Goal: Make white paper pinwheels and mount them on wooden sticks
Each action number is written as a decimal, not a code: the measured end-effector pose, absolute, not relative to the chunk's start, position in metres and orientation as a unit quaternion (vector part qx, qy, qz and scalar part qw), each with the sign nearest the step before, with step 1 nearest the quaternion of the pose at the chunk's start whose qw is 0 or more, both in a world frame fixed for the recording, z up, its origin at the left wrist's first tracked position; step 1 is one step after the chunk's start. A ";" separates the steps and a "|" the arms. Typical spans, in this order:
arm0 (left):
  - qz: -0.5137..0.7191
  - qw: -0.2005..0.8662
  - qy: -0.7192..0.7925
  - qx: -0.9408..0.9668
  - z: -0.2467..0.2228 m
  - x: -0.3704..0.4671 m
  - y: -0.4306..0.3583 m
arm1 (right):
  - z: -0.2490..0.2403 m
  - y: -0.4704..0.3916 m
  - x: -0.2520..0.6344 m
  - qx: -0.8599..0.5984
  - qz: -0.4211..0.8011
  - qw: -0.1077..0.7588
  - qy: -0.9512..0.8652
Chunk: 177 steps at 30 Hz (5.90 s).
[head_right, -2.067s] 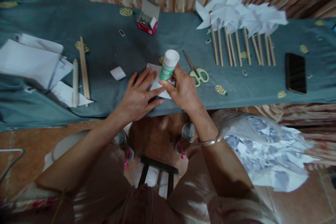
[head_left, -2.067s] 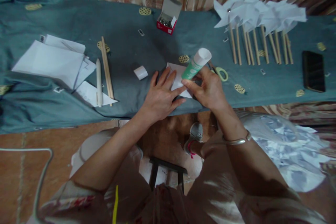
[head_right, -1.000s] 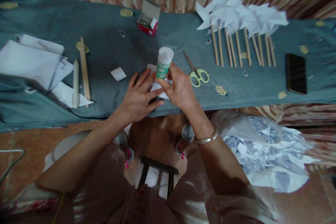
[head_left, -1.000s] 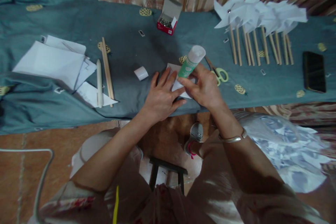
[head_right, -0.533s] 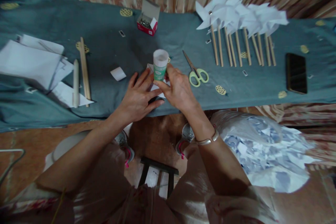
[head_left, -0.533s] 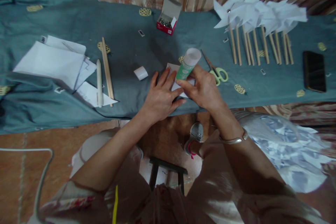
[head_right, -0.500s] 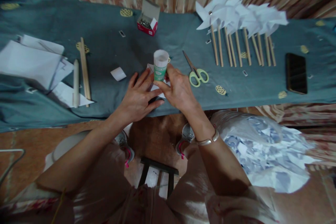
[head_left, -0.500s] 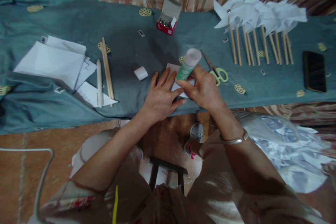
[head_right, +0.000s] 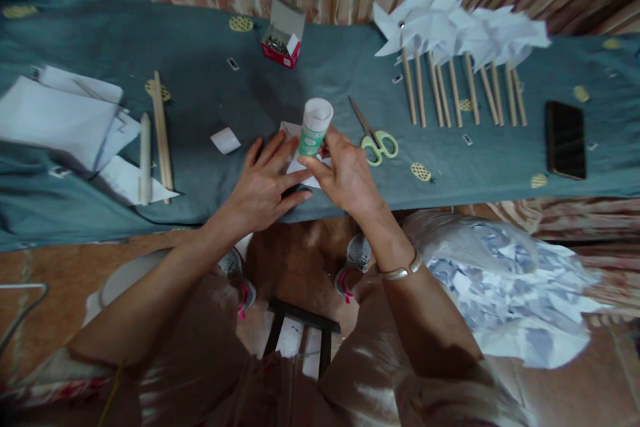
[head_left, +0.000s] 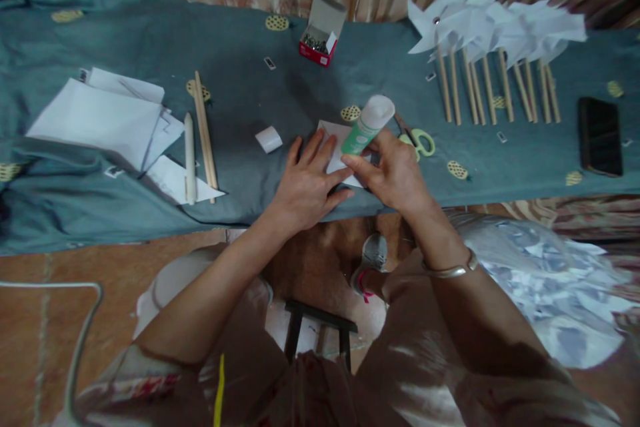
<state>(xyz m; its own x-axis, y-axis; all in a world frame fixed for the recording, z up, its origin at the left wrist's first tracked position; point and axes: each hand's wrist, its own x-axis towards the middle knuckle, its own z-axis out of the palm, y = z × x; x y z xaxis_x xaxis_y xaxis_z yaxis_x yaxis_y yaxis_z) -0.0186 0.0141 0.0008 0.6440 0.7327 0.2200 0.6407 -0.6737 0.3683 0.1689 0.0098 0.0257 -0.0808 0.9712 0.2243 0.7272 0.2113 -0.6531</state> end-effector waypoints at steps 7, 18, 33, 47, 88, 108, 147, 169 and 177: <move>0.167 0.135 0.385 0.897 0.003 -0.019 0.014 | 0.019 0.009 0.173 -0.595 0.191 0.328 -0.708; 0.136 0.152 0.388 0.898 0.008 -0.018 0.015 | 0.019 0.013 0.174 -0.594 0.195 0.340 -0.702; 0.155 0.144 0.390 0.896 0.003 -0.017 0.014 | 0.017 0.021 0.169 -0.599 0.208 0.348 -0.691; 0.173 0.140 0.384 0.896 0.002 -0.018 0.014 | 0.024 0.018 0.164 -0.599 0.218 0.304 -0.708; 0.315 0.068 0.509 0.798 0.028 -0.079 0.034 | 0.040 0.028 0.180 -0.469 0.532 0.657 -0.254; 0.430 0.366 0.481 0.671 0.025 -0.045 0.022 | 0.043 0.012 0.152 -0.449 0.604 0.600 -0.272; 0.428 0.364 0.475 0.678 0.033 -0.044 0.010 | 0.034 0.010 0.131 -0.471 0.612 0.554 -0.310; 0.276 0.109 0.617 0.729 0.031 -0.088 0.049 | 0.019 0.002 0.182 -0.576 0.413 0.522 -0.475; 0.217 0.077 0.661 0.714 0.032 -0.092 0.055 | 0.022 -0.005 0.194 -0.586 0.402 0.510 -0.484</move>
